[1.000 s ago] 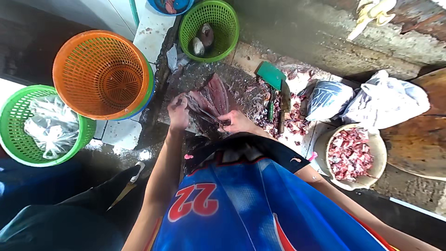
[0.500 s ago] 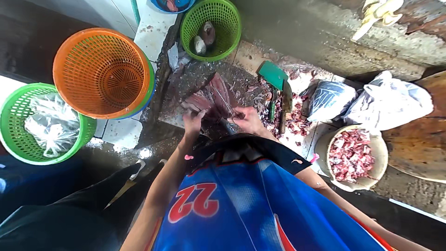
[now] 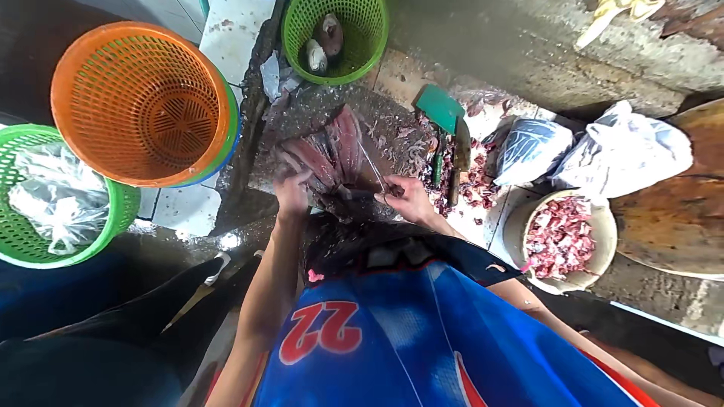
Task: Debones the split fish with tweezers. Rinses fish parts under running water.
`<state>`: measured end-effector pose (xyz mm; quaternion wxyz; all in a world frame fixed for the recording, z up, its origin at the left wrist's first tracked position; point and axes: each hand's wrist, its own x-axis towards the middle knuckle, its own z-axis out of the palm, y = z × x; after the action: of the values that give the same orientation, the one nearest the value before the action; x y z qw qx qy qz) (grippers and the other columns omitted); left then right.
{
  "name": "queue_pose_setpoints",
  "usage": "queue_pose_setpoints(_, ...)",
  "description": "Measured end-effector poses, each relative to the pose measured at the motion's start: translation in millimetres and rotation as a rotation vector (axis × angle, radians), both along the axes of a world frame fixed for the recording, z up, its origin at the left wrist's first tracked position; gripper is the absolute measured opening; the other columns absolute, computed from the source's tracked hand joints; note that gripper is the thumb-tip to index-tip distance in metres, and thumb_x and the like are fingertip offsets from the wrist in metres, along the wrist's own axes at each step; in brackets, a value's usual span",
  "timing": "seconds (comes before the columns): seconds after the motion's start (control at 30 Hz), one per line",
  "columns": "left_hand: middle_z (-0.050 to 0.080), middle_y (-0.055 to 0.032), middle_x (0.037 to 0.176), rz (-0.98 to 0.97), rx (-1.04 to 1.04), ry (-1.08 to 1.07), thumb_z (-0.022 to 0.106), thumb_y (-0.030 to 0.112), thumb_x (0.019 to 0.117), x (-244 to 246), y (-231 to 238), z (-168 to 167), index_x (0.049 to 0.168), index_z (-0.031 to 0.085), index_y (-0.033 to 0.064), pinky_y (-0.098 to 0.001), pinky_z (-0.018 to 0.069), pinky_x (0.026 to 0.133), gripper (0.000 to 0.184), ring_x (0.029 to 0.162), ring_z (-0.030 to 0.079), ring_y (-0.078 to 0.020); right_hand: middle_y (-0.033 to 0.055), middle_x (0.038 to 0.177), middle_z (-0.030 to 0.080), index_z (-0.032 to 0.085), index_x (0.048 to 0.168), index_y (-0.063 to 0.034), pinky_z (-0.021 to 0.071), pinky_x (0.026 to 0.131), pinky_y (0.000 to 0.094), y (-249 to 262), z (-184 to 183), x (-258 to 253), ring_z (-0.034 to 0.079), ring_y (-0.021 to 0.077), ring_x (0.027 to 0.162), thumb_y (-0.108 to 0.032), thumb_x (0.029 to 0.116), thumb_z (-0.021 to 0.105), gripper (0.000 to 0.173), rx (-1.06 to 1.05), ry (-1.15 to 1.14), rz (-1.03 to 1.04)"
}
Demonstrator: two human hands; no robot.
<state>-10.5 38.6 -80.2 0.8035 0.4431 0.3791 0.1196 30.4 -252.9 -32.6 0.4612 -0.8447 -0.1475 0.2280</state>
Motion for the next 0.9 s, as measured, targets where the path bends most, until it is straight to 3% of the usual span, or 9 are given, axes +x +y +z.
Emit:
queue_pose_setpoints(0.13,0.071,-0.0111,0.088,-0.018,0.059,0.152,0.072,0.002,0.0895,2,-23,4,0.099,0.067,-0.0010,-0.0397,0.0614,0.071,0.011,0.076,0.069,-0.0210,0.0024,0.087,0.072,0.073,0.119,-0.0133,0.0573,0.061,0.0374,-12,-6,-6,0.065,0.0131,0.067,-0.032,0.0873,0.078,0.037,0.020,0.015,0.097)
queue_pose_setpoints(0.3,0.070,-0.0132,0.105,-0.072,0.051,-0.033,0.072,-0.015,0.0749,-3,-27,-4,0.116,0.058,-0.0004,-0.0437,0.0614,0.083,0.046,0.095,0.070,-0.0228,0.0036,0.086,0.074,0.076,0.115,-0.0061,0.0580,0.069,0.0335,-7,15,7,0.066,0.0091,0.071,-0.029,0.0866,0.076,0.036,0.096,0.138,0.217)
queue_pose_setpoints(0.4,0.069,-0.0123,0.112,-0.026,0.056,0.071,0.070,0.016,0.0956,1,-13,-1,0.123,0.062,0.0022,-0.0450,0.0585,0.087,0.032,0.102,0.067,-0.0226,0.0033,0.090,0.075,0.076,0.117,-0.0074,0.0588,0.074,0.0377,1,23,17,0.068,0.0107,0.075,-0.030,0.0866,0.076,0.037,0.058,0.144,0.307)
queue_pose_setpoints(0.5,0.068,-0.0138,0.114,-0.017,0.058,0.188,0.063,0.036,0.1024,10,3,-1,0.125,0.062,0.0049,-0.0491,0.0592,0.085,0.038,0.101,0.068,-0.0255,0.0022,0.090,0.075,0.076,0.117,-0.0106,0.0597,0.076,0.0403,13,23,28,0.069,0.0111,0.078,-0.033,0.0869,0.075,0.038,0.014,0.111,0.375)
queue_pose_setpoints(0.6,0.070,-0.0138,0.103,-0.064,0.087,0.123,0.069,0.010,0.0947,10,4,-2,0.113,0.062,0.0013,-0.0472,0.0611,0.079,0.022,0.092,0.070,-0.0257,0.0007,0.085,0.074,0.077,0.115,-0.0125,0.0574,0.069,0.0397,24,24,38,0.065,0.0110,0.070,-0.035,0.0872,0.075,0.036,-0.011,0.100,0.395)
queue_pose_setpoints(0.7,0.070,-0.0146,0.110,-0.101,0.091,0.001,0.075,-0.010,0.0782,1,-7,1,0.122,0.058,-0.0008,-0.0465,0.0613,0.084,0.048,0.100,0.070,-0.0254,0.0006,0.080,0.071,0.077,0.114,-0.0103,0.0532,0.062,0.0357,27,26,44,0.060,0.0096,0.062,-0.032,0.0875,0.075,0.035,0.041,0.107,0.371)
queue_pose_setpoints(0.77,0.071,-0.0157,0.108,-0.103,0.064,0.003,0.075,-0.011,0.0773,-5,-20,2,0.121,0.058,-0.0017,-0.0466,0.0619,0.083,0.048,0.098,0.071,-0.0258,0.0009,0.080,0.071,0.077,0.114,-0.0091,0.0526,0.061,0.0339,24,26,45,0.059,0.0088,0.061,-0.030,0.0876,0.075,0.033,0.069,0.121,0.360)
queue_pose_setpoints(0.83,0.072,-0.0163,0.102,-0.140,0.085,0.074,0.076,-0.002,0.0848,-6,-35,3,0.118,0.061,-0.0040,-0.0455,0.0638,0.080,0.037,0.090,0.073,-0.0259,0.0013,0.081,0.072,0.076,0.113,-0.0081,0.0534,0.061,0.0329,19,26,45,0.060,0.0085,0.062,-0.026,0.0881,0.075,0.031,0.088,0.128,0.363)
queue_pose_setpoints(0.9,0.075,-0.0150,0.095,-0.242,0.232,0.156,0.079,0.005,0.0864,-6,-49,2,0.112,0.065,-0.0046,-0.0437,0.0657,0.076,0.031,0.081,0.075,-0.0242,0.0018,0.082,0.072,0.076,0.113,-0.0072,0.0541,0.063,0.0325,14,26,43,0.061,0.0086,0.064,-0.025,0.0887,0.075,0.030,0.102,0.133,0.368)
